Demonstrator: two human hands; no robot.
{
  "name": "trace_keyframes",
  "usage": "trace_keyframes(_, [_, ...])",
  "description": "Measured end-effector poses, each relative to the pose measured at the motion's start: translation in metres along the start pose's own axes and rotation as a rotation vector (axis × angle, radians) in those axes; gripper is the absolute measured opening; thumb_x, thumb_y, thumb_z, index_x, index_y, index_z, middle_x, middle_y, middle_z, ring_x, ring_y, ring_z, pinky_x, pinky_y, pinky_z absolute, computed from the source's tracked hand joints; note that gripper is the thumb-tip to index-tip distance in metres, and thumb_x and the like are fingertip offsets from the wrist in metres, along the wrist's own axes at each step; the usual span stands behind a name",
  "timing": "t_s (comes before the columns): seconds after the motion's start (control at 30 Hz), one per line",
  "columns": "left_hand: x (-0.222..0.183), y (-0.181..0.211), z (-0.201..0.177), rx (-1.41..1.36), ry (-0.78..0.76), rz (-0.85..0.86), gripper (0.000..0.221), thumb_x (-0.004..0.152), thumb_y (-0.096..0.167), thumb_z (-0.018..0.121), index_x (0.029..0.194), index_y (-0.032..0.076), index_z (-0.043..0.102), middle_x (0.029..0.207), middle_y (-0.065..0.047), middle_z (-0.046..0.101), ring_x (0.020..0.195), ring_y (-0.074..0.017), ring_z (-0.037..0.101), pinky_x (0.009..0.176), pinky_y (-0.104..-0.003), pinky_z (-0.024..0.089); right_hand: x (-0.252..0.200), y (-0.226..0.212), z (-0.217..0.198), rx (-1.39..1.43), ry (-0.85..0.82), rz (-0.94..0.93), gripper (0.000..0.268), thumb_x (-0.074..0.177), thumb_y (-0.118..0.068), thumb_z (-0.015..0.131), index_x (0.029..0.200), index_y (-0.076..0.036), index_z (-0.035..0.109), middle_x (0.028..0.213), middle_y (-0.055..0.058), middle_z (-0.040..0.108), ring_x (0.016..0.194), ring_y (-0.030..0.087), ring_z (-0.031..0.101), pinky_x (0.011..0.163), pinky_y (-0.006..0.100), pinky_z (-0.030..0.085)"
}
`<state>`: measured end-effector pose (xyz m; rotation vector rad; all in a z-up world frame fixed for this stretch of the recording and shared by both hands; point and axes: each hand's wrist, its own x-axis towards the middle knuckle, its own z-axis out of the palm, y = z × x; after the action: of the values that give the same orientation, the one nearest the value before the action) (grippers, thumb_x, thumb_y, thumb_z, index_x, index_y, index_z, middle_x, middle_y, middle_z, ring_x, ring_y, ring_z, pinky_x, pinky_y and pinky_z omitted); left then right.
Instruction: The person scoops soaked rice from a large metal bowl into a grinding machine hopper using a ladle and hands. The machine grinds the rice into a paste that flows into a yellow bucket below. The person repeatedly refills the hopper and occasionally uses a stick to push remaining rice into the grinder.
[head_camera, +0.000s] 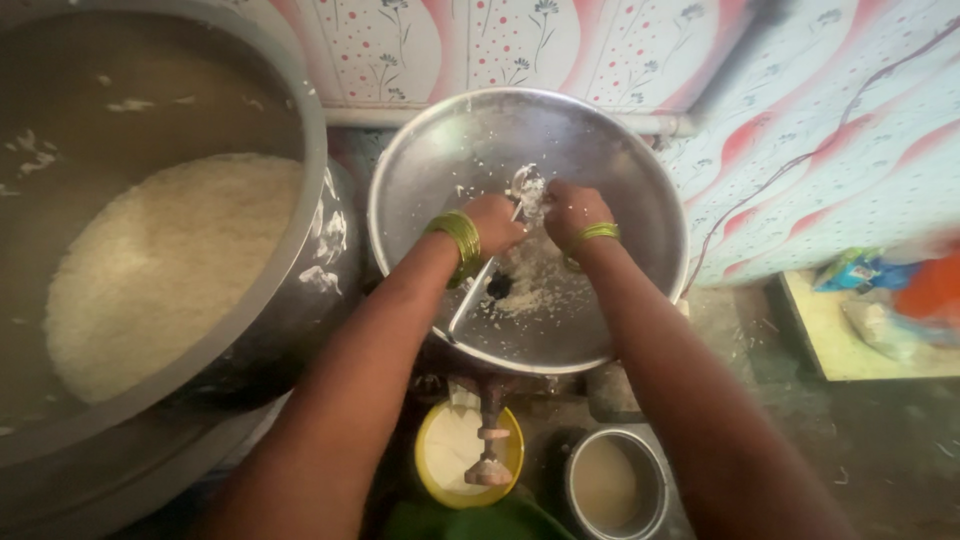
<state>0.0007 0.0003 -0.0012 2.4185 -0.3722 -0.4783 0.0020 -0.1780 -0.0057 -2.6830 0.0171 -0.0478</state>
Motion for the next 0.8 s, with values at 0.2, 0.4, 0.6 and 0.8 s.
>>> trace_keyframes(0.2, [0.004, -0.002, 0.001, 0.026, 0.005, -0.004, 0.031, 0.087, 0.029, 0.061, 0.093, 0.002, 0.074, 0.088, -0.02, 0.074, 0.081, -0.0302, 0.072, 0.082, -0.043, 0.056, 0.017, 0.02, 0.019, -0.064, 0.11, -0.075, 0.02, 0.088, -0.016, 0.062, 0.103, -0.011, 0.073, 0.101, 0.021, 0.072, 0.096, 0.045, 0.066, 0.087, 0.052, 0.053])
trace_keyframes(0.4, [0.002, -0.001, -0.008, 0.039, 0.057, -0.106, 0.038, 0.096, 0.036, 0.057, 0.097, 0.001, 0.074, 0.091, -0.015, 0.078, 0.084, -0.0229, 0.075, 0.089, -0.038, 0.056, 0.026, 0.032, 0.029, -0.303, 0.224, -0.618, 0.024, 0.061, -0.031, 0.08, 0.08, -0.017, 0.079, 0.094, 0.012, 0.078, 0.098, 0.049, 0.066, 0.087, 0.055, 0.056])
trace_keyframes(0.6, [-0.009, 0.011, -0.019, -0.147, 0.23, -0.185, 0.04, 0.095, 0.035, 0.066, 0.111, -0.001, 0.066, 0.105, -0.02, 0.073, 0.088, -0.0262, 0.072, 0.083, -0.039, 0.058, -0.004, -0.013, -0.004, 0.886, -0.541, 0.36, 0.04, 0.101, -0.041, 0.054, 0.107, -0.006, 0.074, 0.102, 0.013, 0.076, 0.081, 0.023, 0.073, 0.073, 0.039, 0.061])
trace_keyframes(0.8, [-0.024, 0.012, -0.024, -0.495, 0.339, -0.257, 0.037, 0.093, 0.033, 0.066, 0.114, 0.003, 0.063, 0.105, -0.017, 0.073, 0.087, -0.0257, 0.074, 0.078, -0.039, 0.06, -0.032, -0.033, -0.011, 1.109, -0.616, 0.054, 0.025, 0.102, -0.018, 0.061, 0.118, 0.001, 0.066, 0.097, 0.014, 0.067, 0.081, 0.023, 0.067, 0.071, 0.041, 0.064])
